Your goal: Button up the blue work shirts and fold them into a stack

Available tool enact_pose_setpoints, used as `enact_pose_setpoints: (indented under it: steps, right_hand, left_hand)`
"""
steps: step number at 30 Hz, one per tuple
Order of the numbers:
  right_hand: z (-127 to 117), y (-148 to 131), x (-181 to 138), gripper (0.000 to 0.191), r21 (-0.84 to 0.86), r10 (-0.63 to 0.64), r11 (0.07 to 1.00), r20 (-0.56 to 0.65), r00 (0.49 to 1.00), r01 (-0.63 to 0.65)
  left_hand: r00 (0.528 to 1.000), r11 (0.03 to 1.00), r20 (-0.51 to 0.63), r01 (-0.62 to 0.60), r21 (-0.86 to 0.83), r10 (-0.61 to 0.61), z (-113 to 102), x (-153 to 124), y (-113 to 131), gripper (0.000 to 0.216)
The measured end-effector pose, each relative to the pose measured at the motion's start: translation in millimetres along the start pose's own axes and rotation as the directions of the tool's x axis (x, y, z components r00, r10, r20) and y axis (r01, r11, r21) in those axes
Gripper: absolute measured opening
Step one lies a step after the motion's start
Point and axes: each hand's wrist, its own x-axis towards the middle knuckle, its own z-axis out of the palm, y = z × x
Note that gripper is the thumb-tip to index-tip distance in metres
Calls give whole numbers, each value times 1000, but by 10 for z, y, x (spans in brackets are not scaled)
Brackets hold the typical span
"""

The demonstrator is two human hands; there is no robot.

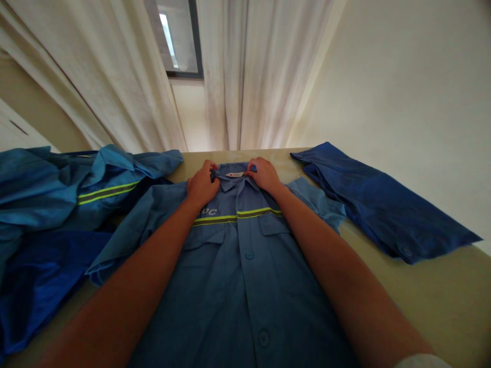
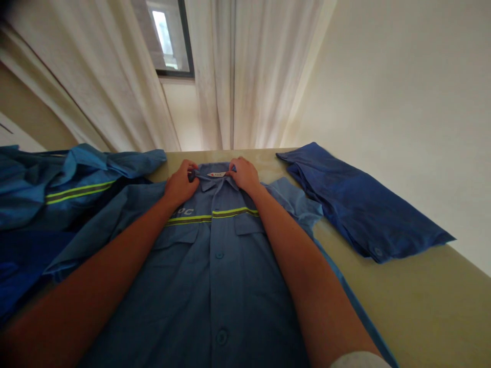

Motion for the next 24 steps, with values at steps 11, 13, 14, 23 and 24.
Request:
enact_pose_setpoints:
  steps: [11, 13, 14, 23, 24]
  right_hand:
    - [-184, 187, 25, 45, 288, 15, 956, 130, 991, -52]
    - [-208, 137, 42, 25, 168, 10, 985, 136, 991, -33]
    - [-236, 99, 56, 22, 103, -3, 995, 142, 990, -12]
    - [-710, -560, -311, 19, -476, -110, 861, 168, 980, 178]
    - [-746, -627, -425, 20, -497, -97, 853, 145, 985, 158]
  left_hand:
    - [997, 970, -63, -61, -234, 47, 111, 125, -222, 35]
    - [995, 969, -94, -56, -241, 34, 113, 121, -225, 30]
    - [993, 971, -116, -60, -233, 34, 111, 116, -221, 26]
    - [956, 968, -168, -250, -28, 242, -162, -106, 55, 12]
    - [943, 955, -150, -297, 14, 296, -237, -176, 90, 14]
